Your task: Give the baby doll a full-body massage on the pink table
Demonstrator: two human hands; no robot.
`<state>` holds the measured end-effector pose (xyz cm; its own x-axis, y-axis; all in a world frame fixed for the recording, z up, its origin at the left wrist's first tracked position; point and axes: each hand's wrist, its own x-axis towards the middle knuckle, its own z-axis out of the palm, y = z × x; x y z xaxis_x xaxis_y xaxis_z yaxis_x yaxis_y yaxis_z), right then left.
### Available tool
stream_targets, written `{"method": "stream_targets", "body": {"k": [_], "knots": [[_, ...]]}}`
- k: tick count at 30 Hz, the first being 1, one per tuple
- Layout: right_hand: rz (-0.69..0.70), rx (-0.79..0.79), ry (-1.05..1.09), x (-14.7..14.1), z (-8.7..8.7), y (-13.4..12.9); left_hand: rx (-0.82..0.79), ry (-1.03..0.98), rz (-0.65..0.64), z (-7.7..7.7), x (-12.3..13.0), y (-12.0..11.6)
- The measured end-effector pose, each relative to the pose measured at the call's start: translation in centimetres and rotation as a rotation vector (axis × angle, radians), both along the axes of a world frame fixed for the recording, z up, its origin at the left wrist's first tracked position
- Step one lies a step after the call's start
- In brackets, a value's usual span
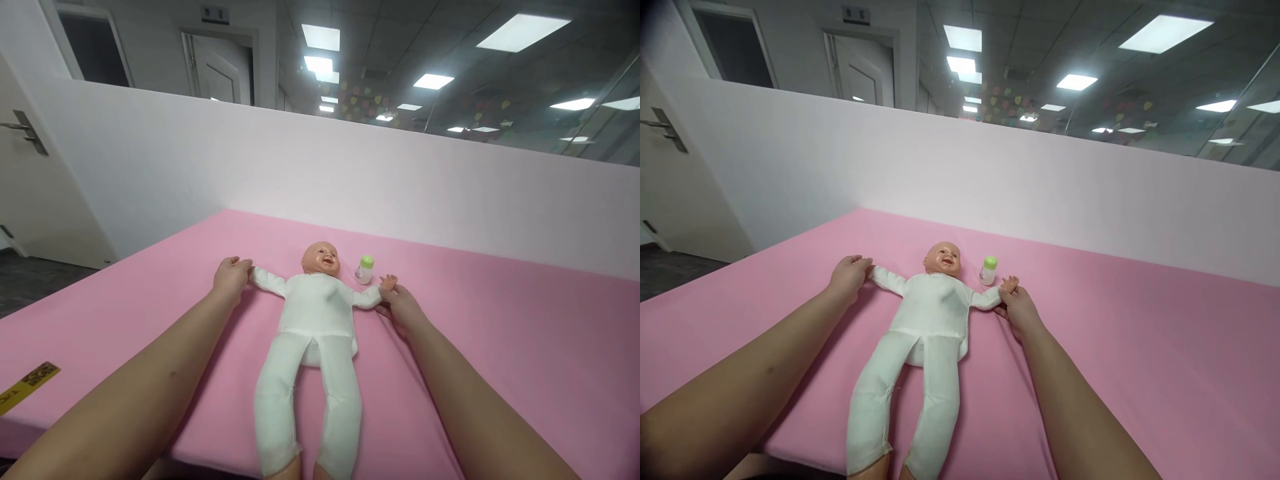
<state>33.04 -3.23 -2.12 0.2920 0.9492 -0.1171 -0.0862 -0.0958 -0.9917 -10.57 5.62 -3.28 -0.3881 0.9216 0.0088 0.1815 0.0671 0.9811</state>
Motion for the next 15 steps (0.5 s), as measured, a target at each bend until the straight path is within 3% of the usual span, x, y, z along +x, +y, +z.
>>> {"method": "stream_targets", "body": {"k": [3, 9, 15], "knots": [[0.007, -0.006, -0.016, 0.1, 0.0, 0.0, -0.039, 0.124, 0.052, 0.2, -0.7, 0.0], [0.029, 0.011, 0.03, 0.3, -0.3, 0.4, -0.12, 0.324, -0.003, 1.0, -0.7, -0.8], [0.07, 0.016, 0.068, 0.5, -0.7, 0.8, 0.024, 0.476, -0.049, 4.7, 0.5, -4.4]]}}
